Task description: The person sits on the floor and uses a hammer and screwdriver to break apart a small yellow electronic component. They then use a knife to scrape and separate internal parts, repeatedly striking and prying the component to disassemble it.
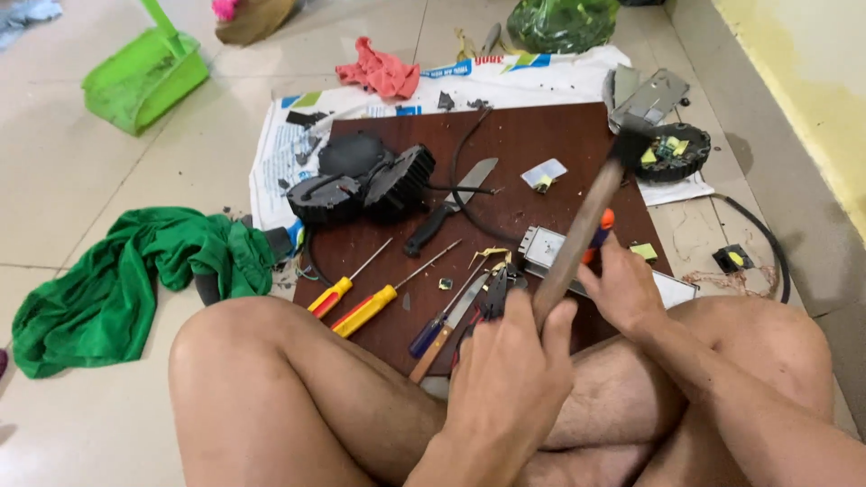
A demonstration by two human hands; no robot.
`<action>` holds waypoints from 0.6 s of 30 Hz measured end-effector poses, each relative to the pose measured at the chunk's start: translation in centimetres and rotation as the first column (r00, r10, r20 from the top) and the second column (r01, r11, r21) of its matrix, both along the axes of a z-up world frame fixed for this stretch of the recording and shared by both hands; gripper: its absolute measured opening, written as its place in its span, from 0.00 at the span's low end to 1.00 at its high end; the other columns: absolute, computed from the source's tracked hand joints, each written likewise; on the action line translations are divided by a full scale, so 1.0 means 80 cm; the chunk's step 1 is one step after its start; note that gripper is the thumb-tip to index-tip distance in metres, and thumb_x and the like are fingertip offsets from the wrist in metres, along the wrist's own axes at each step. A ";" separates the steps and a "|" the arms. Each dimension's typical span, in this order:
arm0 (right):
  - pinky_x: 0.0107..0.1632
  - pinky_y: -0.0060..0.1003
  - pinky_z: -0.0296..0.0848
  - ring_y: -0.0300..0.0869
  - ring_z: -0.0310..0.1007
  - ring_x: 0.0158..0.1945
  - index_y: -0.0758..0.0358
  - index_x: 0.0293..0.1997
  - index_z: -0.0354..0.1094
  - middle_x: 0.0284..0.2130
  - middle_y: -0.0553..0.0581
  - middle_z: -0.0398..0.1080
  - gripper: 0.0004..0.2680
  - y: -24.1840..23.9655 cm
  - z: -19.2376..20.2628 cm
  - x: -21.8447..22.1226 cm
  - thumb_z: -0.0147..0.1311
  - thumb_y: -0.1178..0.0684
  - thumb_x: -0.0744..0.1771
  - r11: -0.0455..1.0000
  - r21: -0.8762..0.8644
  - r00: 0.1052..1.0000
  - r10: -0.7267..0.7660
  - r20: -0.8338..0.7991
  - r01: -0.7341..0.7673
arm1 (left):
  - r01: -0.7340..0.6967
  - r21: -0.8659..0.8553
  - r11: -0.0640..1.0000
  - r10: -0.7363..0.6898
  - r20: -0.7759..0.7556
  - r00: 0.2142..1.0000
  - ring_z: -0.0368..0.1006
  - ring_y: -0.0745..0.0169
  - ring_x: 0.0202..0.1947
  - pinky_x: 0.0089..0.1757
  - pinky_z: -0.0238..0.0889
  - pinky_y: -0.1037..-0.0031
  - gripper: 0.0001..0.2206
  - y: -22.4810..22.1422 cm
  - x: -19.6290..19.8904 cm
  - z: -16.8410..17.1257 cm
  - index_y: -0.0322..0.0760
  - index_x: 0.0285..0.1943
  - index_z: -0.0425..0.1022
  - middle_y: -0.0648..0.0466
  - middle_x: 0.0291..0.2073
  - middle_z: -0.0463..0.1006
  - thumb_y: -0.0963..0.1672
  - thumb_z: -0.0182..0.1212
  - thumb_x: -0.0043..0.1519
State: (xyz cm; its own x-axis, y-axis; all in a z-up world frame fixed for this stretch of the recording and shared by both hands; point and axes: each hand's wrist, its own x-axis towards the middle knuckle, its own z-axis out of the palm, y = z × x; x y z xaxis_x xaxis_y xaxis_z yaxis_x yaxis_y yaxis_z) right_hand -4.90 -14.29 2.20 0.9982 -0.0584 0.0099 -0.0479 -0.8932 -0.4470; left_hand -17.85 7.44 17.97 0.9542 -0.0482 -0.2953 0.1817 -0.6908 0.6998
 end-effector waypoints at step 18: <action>0.32 0.51 0.85 0.55 0.82 0.25 0.74 0.57 0.72 0.34 0.68 0.79 0.20 -0.115 -0.108 0.084 0.64 0.46 0.65 0.726 0.310 0.789 -0.551 -0.270 0.613 | -0.007 0.507 0.862 -0.001 0.015 1.000 0.79 0.33 0.53 0.47 0.74 0.41 0.21 0.054 0.175 -0.246 0.36 0.60 0.67 0.41 0.49 0.81 0.54 0.54 0.69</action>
State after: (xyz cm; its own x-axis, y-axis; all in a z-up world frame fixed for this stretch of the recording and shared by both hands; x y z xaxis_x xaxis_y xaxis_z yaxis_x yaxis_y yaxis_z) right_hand 1.81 -23.51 -6.41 0.7524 -0.5968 -0.2787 -0.5969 -0.4389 -0.6716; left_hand -3.88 11.79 -1.71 0.9584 0.1075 -0.2646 0.1772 -0.9503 0.2561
